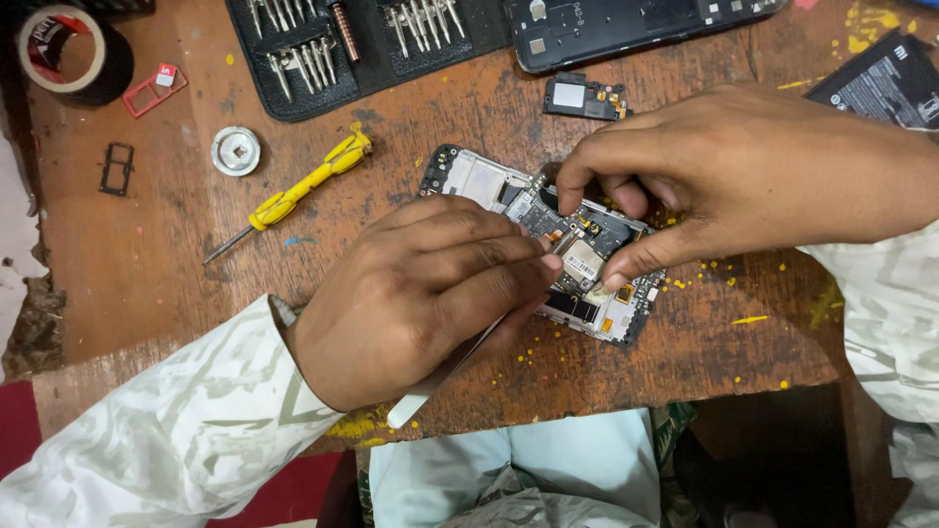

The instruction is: The person uses tweezers to carefully place and adjust a small circuit board onto a larger motherboard inside a disassembled smartphone. They repeatedly reposition the board and press it into place with their fingers.

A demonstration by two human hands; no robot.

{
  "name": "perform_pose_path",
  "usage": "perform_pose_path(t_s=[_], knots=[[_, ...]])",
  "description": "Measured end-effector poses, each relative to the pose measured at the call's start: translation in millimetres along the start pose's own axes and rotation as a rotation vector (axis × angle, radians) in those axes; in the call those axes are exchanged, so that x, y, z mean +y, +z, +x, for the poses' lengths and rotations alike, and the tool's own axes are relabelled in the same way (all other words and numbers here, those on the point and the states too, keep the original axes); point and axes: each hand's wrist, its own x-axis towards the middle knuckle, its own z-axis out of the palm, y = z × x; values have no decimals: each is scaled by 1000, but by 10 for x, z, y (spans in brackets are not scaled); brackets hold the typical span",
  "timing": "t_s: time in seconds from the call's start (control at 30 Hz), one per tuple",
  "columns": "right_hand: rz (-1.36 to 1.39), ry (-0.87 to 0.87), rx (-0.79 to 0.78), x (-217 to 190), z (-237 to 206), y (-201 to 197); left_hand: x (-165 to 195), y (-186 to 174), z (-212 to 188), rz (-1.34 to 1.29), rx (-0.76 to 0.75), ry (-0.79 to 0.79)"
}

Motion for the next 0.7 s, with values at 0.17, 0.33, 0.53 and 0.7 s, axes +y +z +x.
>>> perform_pose_path(t_s=[0.17,0.33,0.53,0.7], knots=[[30,-36,24,23,10,12,-5,-2,9,2,-8,-4],[63,-74,52,41,5,22,8,-13,8,5,-27,-7],[55,-59,51,36,7,21,-1,-13,1,36,-38,5],[55,-63,50,34,5,18,8,-8,-5,43,-38,10]])
